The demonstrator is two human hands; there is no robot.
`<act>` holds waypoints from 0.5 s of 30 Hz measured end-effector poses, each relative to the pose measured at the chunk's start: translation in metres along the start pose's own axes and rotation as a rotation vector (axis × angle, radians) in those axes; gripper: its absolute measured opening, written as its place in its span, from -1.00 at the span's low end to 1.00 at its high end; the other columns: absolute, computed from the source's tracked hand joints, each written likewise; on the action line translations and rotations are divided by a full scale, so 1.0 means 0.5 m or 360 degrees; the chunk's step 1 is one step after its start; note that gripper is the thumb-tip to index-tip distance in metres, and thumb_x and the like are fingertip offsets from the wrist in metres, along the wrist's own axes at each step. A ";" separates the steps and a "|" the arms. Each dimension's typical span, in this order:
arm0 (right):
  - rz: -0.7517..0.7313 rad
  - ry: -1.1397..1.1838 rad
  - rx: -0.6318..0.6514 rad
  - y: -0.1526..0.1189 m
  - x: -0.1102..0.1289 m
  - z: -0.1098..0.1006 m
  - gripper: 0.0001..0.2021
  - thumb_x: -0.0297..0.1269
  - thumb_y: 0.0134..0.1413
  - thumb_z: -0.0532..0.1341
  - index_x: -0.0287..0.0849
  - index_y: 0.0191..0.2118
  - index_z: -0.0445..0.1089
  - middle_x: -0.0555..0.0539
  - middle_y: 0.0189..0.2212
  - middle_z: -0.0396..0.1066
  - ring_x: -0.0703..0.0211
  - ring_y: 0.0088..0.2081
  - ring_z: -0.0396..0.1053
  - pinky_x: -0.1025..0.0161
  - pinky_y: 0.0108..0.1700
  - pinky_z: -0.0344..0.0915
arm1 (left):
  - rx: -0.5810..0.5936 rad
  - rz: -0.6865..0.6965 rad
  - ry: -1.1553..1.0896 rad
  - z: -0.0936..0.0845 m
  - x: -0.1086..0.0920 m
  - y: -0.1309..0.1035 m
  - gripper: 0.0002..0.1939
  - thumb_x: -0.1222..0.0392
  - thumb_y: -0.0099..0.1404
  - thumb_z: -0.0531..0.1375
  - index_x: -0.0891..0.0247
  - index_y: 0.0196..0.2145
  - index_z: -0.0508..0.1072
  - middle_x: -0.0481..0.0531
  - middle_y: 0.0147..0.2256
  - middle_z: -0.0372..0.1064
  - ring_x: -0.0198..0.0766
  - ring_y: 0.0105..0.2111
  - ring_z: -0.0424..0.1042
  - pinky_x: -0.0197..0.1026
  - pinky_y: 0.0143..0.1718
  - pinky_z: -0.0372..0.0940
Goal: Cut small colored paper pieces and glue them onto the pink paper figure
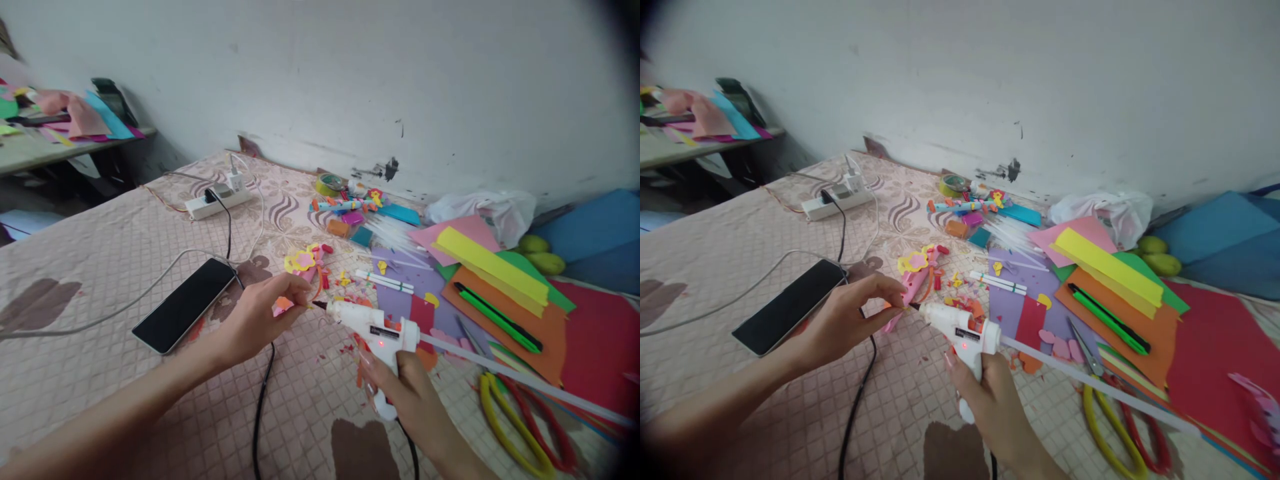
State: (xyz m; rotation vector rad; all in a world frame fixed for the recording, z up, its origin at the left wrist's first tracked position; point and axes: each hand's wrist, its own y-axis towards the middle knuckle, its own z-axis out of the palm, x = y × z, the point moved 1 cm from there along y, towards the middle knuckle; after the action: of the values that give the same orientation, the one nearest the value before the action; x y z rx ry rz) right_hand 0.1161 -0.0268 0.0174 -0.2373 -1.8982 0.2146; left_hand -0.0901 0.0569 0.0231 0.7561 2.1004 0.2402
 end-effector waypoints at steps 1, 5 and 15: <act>-0.0004 0.0003 0.0004 0.000 -0.001 0.001 -0.55 0.14 -0.05 0.10 -0.16 -0.63 0.15 0.09 -0.75 0.06 0.32 -0.67 0.06 0.37 -0.64 0.04 | 0.0018 -0.0029 -0.0033 0.001 0.001 0.000 -0.76 0.44 0.14 0.14 0.28 -0.21 0.34 -0.04 -0.40 0.43 -0.40 -0.40 0.42 -0.33 -0.34 0.32; -0.0096 -0.0056 -0.0055 0.002 -0.001 0.003 -0.57 0.11 -0.05 0.12 -0.17 -0.62 0.19 0.07 -0.72 0.11 0.30 -0.64 0.07 0.37 -0.62 0.04 | 0.0091 -0.0123 -0.0205 0.005 0.008 -0.001 -0.75 0.42 0.16 0.13 0.30 -0.18 0.31 -0.02 -0.39 0.41 -0.39 -0.38 0.42 -0.31 -0.31 0.34; -0.0039 -0.0030 -0.0044 0.003 0.002 0.004 -0.56 0.14 -0.08 0.13 -0.16 -0.63 0.16 0.07 -0.72 0.10 0.30 -0.63 0.06 0.36 -0.62 0.02 | 0.0102 -0.0278 -0.0428 0.007 0.010 0.001 -0.76 0.39 0.14 0.15 0.29 -0.20 0.31 -0.01 -0.39 0.39 -0.38 -0.39 0.42 -0.31 -0.34 0.38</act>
State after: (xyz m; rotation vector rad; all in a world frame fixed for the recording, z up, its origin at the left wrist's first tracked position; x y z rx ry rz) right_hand 0.1141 -0.0252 0.0174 -0.2310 -1.9228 0.1748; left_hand -0.0894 0.0598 0.0181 0.6011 1.9102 -0.0239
